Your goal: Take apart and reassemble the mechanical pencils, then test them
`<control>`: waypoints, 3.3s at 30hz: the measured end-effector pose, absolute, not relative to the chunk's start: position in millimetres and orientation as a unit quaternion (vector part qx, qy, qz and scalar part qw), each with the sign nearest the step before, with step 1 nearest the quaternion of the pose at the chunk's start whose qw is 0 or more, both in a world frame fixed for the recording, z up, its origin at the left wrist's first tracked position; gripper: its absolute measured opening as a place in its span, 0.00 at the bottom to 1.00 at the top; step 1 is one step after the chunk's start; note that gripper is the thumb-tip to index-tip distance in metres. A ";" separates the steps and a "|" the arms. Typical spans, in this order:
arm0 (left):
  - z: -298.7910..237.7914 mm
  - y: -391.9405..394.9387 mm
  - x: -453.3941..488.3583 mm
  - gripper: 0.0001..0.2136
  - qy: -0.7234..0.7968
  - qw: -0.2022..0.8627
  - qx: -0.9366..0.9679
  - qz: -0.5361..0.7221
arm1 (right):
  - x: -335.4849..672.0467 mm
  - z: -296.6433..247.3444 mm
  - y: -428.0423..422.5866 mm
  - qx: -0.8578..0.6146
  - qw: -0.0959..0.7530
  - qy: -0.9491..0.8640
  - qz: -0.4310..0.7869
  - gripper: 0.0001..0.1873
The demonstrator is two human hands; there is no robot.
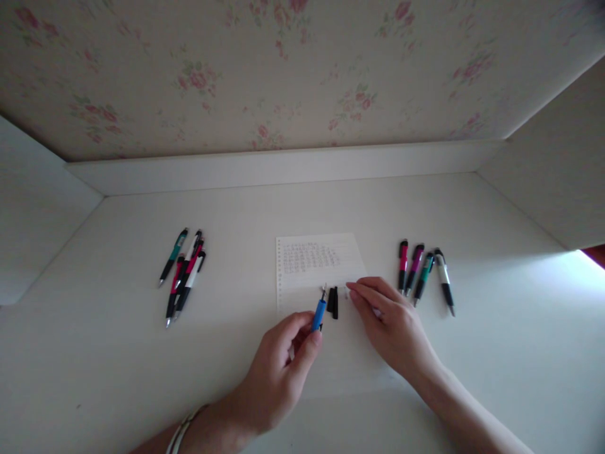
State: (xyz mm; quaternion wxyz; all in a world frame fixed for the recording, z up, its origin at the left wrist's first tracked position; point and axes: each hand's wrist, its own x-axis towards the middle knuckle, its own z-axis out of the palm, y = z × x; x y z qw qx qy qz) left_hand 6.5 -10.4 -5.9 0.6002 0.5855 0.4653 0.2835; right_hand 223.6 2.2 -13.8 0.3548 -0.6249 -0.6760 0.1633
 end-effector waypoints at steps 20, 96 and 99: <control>-5.9 -9.8 11.6 0.08 0.391 0.460 0.761 0.236 | 215.9 14.4 -14.3 -0.478 0.504 -0.605 0.389 0.06; -12.7 -12.1 8.8 0.11 0.397 0.443 0.747 0.298 | 229.0 21.3 -6.0 -0.546 0.326 -0.664 0.393 0.12; -12.4 -11.8 9.6 0.10 0.398 0.447 0.747 0.290 | 228.4 22.1 -5.4 -0.540 0.324 -0.664 0.403 0.12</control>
